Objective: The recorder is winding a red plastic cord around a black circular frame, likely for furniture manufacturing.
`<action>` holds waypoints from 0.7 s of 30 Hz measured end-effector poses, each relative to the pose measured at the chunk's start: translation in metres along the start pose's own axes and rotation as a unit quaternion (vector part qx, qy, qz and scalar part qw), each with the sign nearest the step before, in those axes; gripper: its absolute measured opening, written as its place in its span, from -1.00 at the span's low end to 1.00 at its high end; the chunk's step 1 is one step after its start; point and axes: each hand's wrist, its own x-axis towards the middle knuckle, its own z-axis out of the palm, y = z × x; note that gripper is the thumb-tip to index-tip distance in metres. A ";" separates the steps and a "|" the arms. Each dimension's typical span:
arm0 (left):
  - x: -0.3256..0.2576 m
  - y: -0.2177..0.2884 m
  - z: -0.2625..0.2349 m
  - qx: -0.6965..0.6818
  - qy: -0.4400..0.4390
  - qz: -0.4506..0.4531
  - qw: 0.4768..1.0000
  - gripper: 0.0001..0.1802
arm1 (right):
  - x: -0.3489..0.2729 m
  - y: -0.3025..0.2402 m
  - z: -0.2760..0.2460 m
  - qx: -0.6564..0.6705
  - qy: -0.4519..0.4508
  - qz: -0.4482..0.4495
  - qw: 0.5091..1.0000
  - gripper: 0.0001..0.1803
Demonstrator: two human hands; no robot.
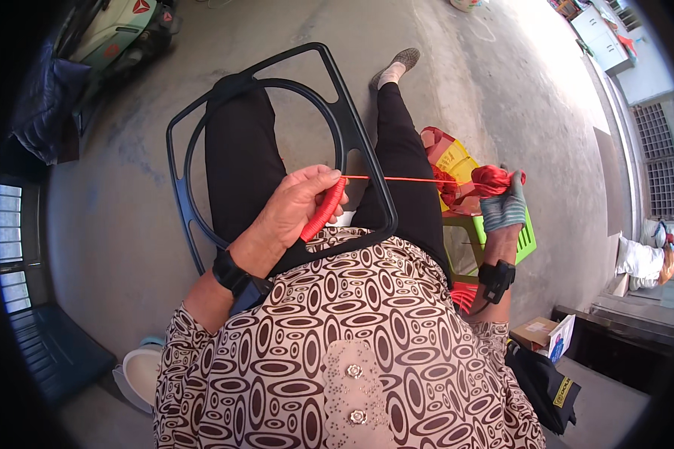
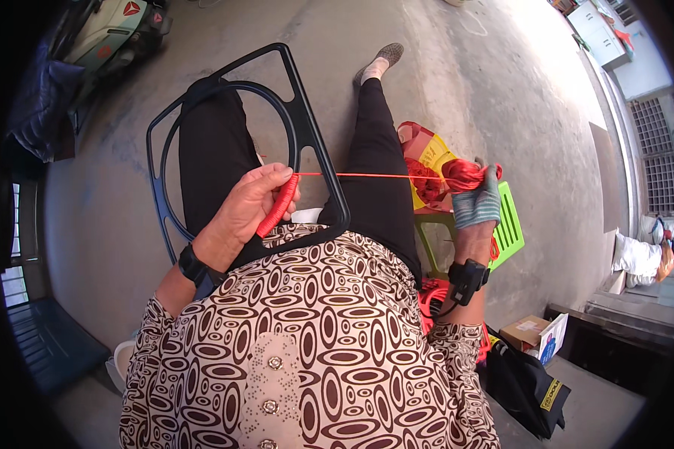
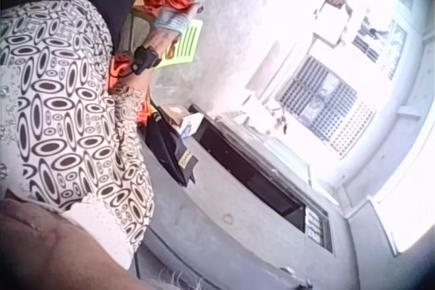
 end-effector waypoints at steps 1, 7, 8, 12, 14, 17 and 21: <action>0.000 -0.001 0.000 0.000 -0.005 -0.001 1.000 -0.80 | 0.005 -0.004 -0.005 0.000 -0.075 0.036 0.997 -0.46; -0.002 0.000 0.004 -0.006 -0.013 0.004 1.000 -0.80 | -0.003 0.035 0.040 -0.527 -0.141 -0.107 0.831 -0.66; -0.002 0.001 0.006 -0.004 -0.018 -0.006 1.000 -0.79 | -0.013 0.048 0.051 -0.650 -0.179 -0.311 0.670 -0.63; -0.004 0.003 0.012 0.007 -0.045 -0.038 0.998 -0.78 | -0.020 0.101 0.115 -0.476 -0.202 -0.278 0.809 -0.54; -0.003 0.002 0.015 0.002 -0.056 -0.055 0.997 -0.77 | -0.020 0.123 0.146 -0.435 -0.182 -0.198 0.859 -0.56; 0.001 0.000 0.016 -0.011 -0.070 -0.077 0.995 -0.77 | -0.036 0.139 0.171 -0.266 -0.245 0.191 0.912 -0.67; 0.000 -0.006 0.012 -0.034 -0.054 -0.073 0.995 -0.76 | -0.066 0.130 0.181 -0.124 -0.313 0.375 0.864 -0.55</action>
